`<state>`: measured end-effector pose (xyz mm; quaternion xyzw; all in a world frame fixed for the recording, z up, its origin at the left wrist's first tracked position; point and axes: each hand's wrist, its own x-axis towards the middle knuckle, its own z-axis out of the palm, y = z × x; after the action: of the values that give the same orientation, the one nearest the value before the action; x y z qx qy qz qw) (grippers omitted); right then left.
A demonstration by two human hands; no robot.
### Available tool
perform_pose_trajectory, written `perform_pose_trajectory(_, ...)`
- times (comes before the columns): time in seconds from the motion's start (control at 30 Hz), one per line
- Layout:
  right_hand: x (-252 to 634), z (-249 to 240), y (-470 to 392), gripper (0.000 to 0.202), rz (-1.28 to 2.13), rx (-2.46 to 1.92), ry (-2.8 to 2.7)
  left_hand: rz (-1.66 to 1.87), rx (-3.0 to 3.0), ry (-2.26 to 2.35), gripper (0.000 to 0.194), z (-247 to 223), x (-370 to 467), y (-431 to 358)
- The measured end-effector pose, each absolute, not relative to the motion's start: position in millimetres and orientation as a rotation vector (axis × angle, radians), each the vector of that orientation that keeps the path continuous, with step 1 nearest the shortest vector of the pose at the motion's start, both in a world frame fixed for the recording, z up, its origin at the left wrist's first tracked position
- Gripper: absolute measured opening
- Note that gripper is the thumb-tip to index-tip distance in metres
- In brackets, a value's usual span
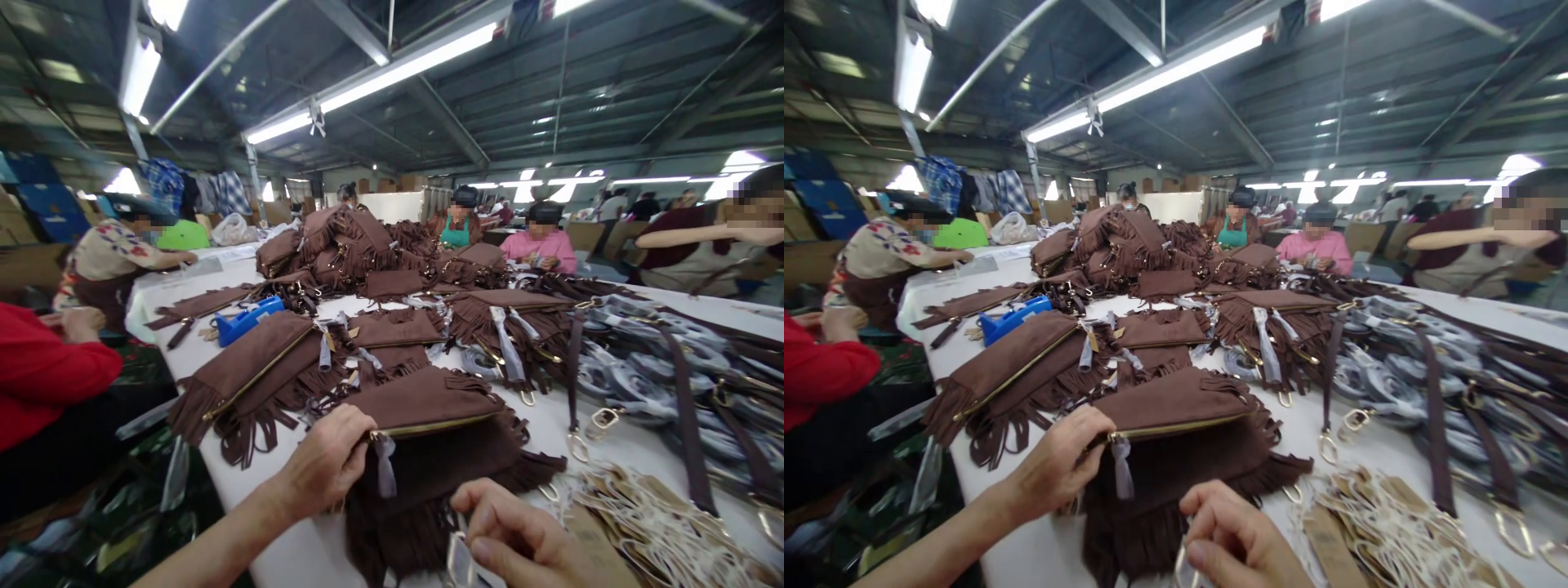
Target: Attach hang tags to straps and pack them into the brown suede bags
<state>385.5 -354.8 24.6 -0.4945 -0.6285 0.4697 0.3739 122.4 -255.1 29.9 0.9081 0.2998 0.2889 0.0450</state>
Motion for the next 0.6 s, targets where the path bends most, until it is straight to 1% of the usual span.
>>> perform_pose_trajectory(0.1,370.9,31.4,-341.8,0.029,1.168,-1.295,-1.604,1.046,2.678,0.903,0.020,44.9,121.5,-250.5)
perform_pose_trajectory(0.27,324.1,24.5,-317.6,0.019,1.277,-1.082,-1.606,1.040,2.707,0.842,0.014,38.8,129.8,-257.0)
perform_pose_trajectory(0.33,311.1,20.7,-312.7,0.013,1.228,-1.101,-1.626,1.020,2.777,0.819,0.013,32.0,132.8,-260.9)
perform_pose_trajectory(0.4,311.0,18.3,-309.3,0.009,1.104,-1.240,-1.713,0.985,2.859,0.794,0.015,27.2,132.6,-262.7)
perform_pose_trajectory(0.47,327.5,16.0,-304.1,0.011,0.921,-1.393,-1.822,0.972,2.913,0.783,0.018,25.3,126.3,-260.8)
perform_pose_trajectory(0.6,396.8,6.2,-287.0,0.016,0.539,-1.680,-1.812,1.062,2.852,0.960,0.026,27.9,92.8,-247.8)
